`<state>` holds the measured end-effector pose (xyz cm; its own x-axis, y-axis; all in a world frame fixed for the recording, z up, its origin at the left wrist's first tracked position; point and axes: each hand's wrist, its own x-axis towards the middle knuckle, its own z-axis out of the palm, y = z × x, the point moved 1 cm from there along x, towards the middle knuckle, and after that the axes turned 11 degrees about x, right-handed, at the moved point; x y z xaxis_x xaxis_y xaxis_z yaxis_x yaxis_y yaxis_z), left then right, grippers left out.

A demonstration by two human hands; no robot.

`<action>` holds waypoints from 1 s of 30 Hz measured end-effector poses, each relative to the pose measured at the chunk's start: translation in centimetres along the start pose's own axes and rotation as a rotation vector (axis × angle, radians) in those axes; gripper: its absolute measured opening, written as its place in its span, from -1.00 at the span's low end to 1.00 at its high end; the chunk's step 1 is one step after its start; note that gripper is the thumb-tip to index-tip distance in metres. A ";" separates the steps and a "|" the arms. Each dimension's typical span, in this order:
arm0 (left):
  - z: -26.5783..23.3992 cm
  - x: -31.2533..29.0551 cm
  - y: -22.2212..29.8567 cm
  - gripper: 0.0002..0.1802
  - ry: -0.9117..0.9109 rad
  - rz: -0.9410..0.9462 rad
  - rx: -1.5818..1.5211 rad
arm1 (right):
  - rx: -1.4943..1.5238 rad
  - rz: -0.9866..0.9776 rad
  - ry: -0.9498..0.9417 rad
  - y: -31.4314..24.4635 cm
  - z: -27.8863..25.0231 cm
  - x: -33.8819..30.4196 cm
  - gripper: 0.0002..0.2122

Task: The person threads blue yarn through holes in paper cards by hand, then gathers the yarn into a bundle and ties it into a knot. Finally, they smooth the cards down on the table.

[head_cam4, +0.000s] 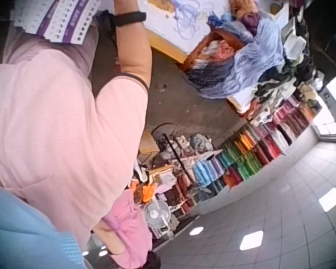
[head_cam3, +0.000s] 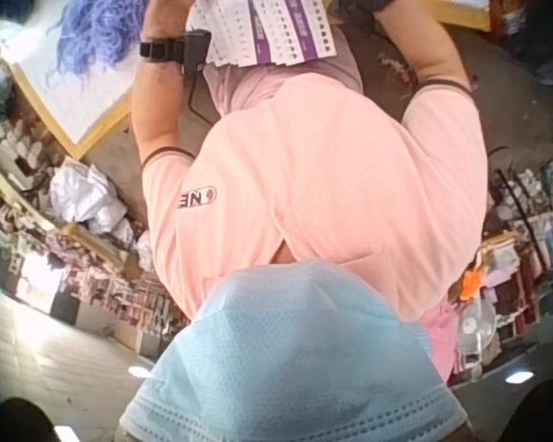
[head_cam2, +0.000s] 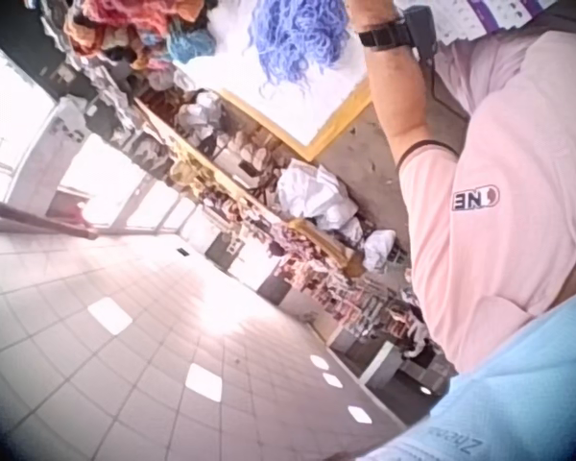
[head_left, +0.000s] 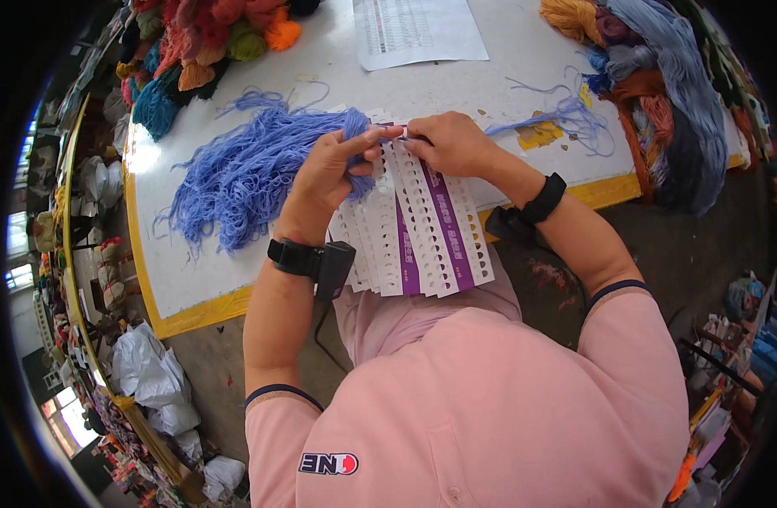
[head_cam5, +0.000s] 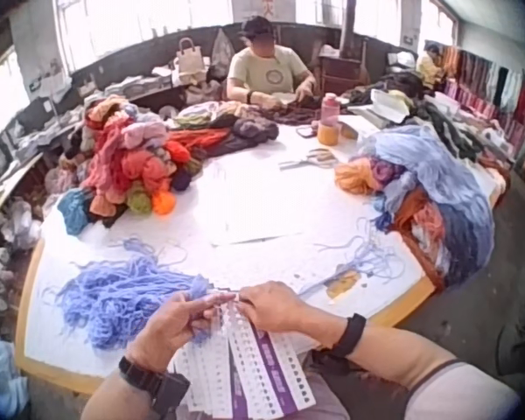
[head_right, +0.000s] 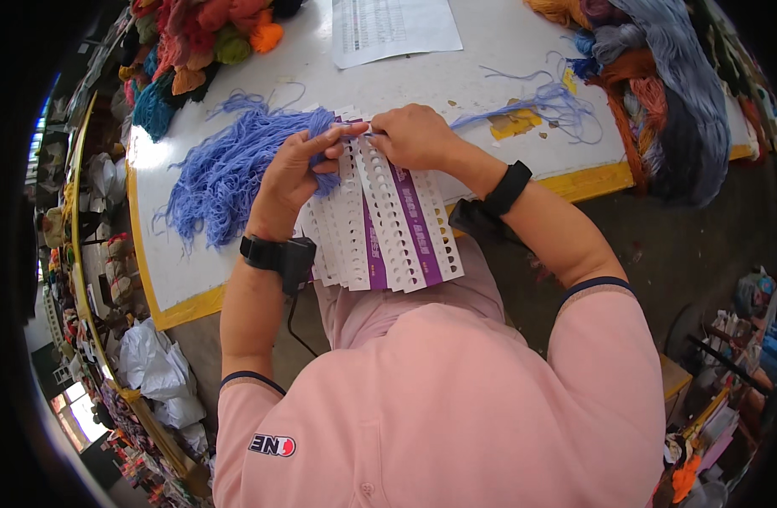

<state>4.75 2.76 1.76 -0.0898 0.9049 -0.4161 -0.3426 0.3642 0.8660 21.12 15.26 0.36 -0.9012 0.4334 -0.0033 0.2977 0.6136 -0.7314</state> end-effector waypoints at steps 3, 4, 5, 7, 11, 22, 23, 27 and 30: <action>1.3 0.2 -0.6 -0.78 0.065 0.096 0.362 | 0.368 0.179 0.002 0.0 -0.9 0.5 -0.78; 1.6 0.3 -0.7 -0.78 0.119 0.143 0.562 | 0.368 0.182 0.001 0.2 -0.7 0.4 -0.78; 1.5 0.4 -0.7 -0.78 0.118 0.141 0.560 | 0.278 0.122 0.045 0.4 -0.3 0.4 -0.80; 0.3 1.0 -0.1 -0.80 0.033 0.082 0.473 | 0.189 0.056 0.089 0.4 0.1 0.7 -0.81; -4.2 0.5 1.4 -0.87 0.038 -0.009 0.234 | 0.202 0.116 0.032 0.2 -0.1 0.9 -0.77; -40.8 -29.0 17.2 -0.80 1.330 0.454 0.070 | 0.084 0.053 0.137 -1.2 0.5 -1.5 -0.84; -40.7 -30.4 18.5 -0.80 1.328 0.464 0.066 | 0.028 -0.111 0.231 -1.1 0.8 -2.5 -0.86; -37.1 -28.5 18.0 -0.74 1.373 0.586 0.371 | -0.229 -0.309 0.328 0.0 0.3 -4.4 -0.70; -30.7 -23.9 13.5 -0.73 1.333 0.535 0.602 | -0.263 -0.269 0.317 0.5 -0.7 -3.7 -0.69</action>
<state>-26.47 -20.70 14.82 -0.9217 0.2301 0.3122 0.3821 0.4013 0.8324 24.78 14.43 0.52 -0.8291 0.3914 0.3993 0.1739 0.8592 -0.4811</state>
